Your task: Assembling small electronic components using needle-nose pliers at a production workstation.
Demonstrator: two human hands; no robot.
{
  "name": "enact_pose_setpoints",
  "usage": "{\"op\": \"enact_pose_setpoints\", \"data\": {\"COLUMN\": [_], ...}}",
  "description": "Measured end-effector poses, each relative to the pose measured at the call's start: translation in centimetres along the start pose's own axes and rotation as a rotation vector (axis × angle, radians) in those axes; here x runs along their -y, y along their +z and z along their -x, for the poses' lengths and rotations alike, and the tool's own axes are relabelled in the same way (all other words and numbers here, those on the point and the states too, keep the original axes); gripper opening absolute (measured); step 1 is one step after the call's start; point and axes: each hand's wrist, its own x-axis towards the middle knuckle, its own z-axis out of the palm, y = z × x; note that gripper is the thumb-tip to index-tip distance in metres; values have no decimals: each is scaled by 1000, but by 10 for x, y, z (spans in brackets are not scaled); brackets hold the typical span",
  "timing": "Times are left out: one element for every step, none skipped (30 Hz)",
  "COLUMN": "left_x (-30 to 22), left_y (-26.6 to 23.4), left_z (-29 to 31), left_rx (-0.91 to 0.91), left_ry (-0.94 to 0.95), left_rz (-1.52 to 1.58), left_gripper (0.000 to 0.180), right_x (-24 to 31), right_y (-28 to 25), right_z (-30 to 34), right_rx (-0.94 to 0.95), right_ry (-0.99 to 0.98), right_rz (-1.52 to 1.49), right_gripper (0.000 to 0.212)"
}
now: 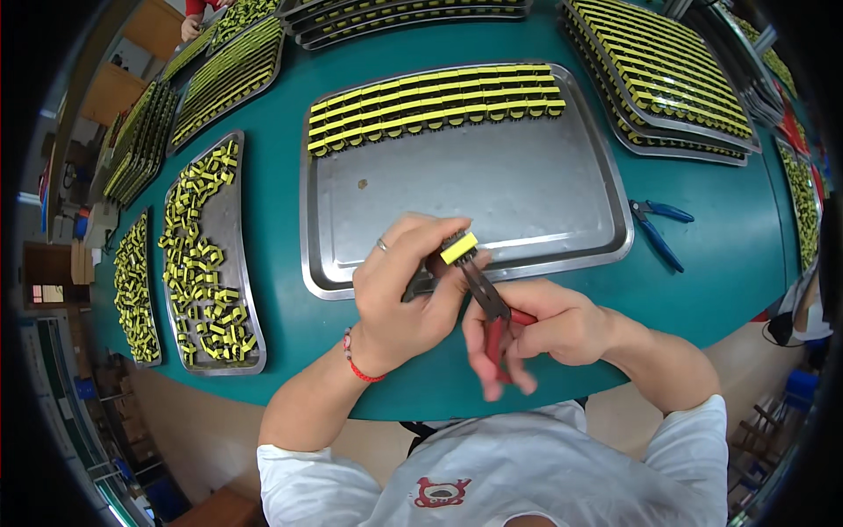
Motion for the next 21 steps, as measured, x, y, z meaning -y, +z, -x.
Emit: {"op": "enact_pose_setpoints", "data": {"left_x": [2, 3, 3, 2, 2, 2, 2, 3, 3, 4, 5, 5, 5, 5, 5, 5, 5, 6, 8, 10, 9], "left_y": [0, -1, -1, -2, -3, -2, -2, -2, -2, -2, -1, -1, -2, -2, -1, -1, 0, 0, 0, 0, 0], "left_z": [-1, -1, -2, -2, -3, -3, -3, -2, -2, -2, -1, -1, -1, -2, -1, -1, -1, 0, 1, 2, 2], "left_rx": [-1, 0, -17, -35, -25, -23, -20, -17, -16, -8, -1, -1, 4, 8, 8, 6, 5, 7, 19, 32, 34], "left_ry": [31, 28, 35, 42, 33, 31, 37, 41, 37, 41, 41, 35, 51, 72, 71, 50, 30, 31, -13, -56, -52], "left_rz": [-10, -10, -6, -1, -3, -1, 3, 6, 7, 17, 26, 27, 14, 0, 0, -1, 0, 1, -5, -11, -11], "left_gripper": [36, 36, 35, 34, 34, 34, 35, 35, 35, 35, 36, 36, 36, 36, 36, 35, 35, 35, 32, 30, 30], "right_x": [0, -1, -1, -1, 0, 0, 0, 0, -1, -1, -1, -1, -1, 0, 2, 2, 2, 2, 1, -3, -8], "right_y": [3, 3, 1, 0, -1, -3, -4, -4, -3, -2, -2, -2, -1, 1, 3, 5, 5, 4, 4, 3, 3], "right_z": [0, 1, 2, 2, 2, 2, 2, 1, 1, 0, 1, 1, 2, 2, 2, 1, 0, -1, -2, -3, -3], "right_rx": [12, 13, 40, 67, 65, 65, 66, 65, 30, -4, -5, -42, -78, -78, -107, -136, -138, -149, -160, -160, -236], "right_ry": [-44, -42, -39, -37, -36, -30, -23, -22, -27, -31, -27, -8, 10, 11, 9, 6, 5, -5, -15, -19, -207], "right_rz": [-71, -74, -102, -130, -132, -134, -135, -138, -123, -107, -112, -79, -45, -46, -23, 1, 1, -29, -59, -59, 66], "right_gripper": [34, 34, 34, 34, 34, 34, 34, 34, 34, 34, 34, 33, 32, 32, 32, 31, 31, 30, 29, 29, 26]}}
